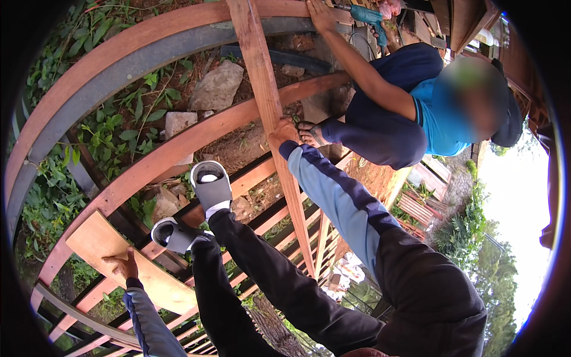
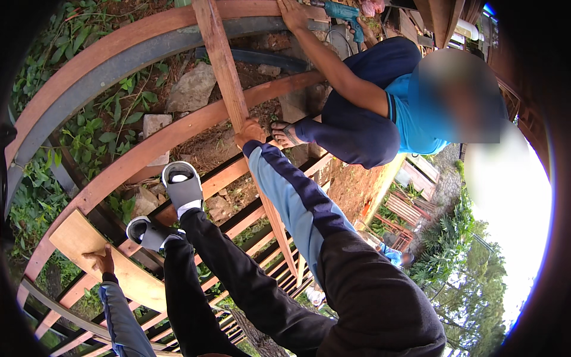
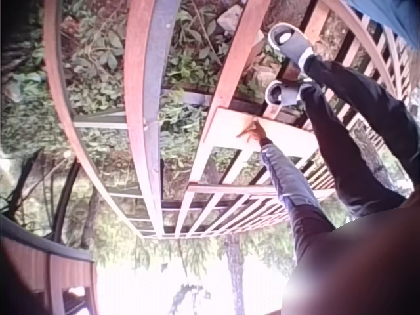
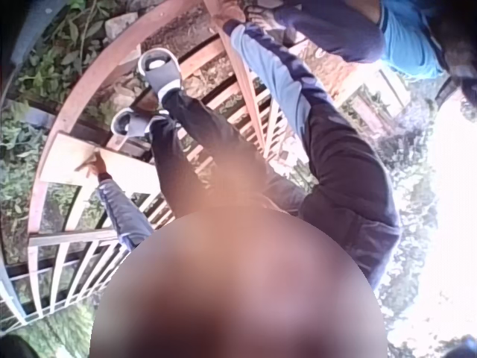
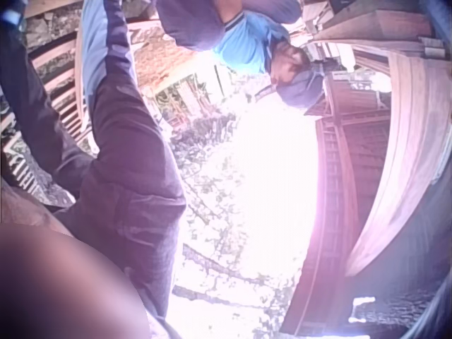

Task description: The person positions and aligns curved wooden planks onto a metal frame while another person uses a drill to fasten them. The person repeatedly adjusts plank placement and holds pieces steady during drilling.

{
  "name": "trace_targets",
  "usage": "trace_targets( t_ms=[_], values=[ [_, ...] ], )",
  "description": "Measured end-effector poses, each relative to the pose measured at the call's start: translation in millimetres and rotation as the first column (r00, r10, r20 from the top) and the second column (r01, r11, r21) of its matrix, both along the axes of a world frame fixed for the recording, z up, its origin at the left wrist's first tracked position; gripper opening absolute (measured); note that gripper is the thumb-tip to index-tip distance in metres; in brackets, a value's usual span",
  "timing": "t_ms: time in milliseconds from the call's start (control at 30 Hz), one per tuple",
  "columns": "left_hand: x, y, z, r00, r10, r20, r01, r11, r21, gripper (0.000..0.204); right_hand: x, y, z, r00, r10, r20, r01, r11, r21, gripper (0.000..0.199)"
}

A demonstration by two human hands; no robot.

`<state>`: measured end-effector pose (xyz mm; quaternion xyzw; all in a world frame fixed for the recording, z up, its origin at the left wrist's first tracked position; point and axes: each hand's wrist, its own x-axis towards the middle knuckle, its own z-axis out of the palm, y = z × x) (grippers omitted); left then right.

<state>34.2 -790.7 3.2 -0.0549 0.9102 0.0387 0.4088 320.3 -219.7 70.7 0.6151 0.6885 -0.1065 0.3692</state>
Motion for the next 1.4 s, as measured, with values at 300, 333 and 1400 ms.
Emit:
trace_targets(
  t_ms=[300,333,1400],
  values=[
    [-0.5,0.0,-6.4,0.999,-0.042,0.031,0.045,0.990,-0.133,0.131,-14.1,1.5,14.6,0.997,-0.048,0.060,0.050,0.998,-0.039,0.081],
    [-2.9,1.5,-2.4,0.995,-0.043,0.089,0.061,0.976,-0.207,0.131,-15.9,0.7,15.2,0.995,-0.036,0.091,0.041,0.998,-0.053,0.080],
    [234.6,-51.0,187.7,0.824,0.377,0.423,-0.488,0.851,0.193,0.072,11.0,-48.1,100.9,0.797,0.419,-0.434,-0.444,0.895,0.050,0.039]
  ],
)
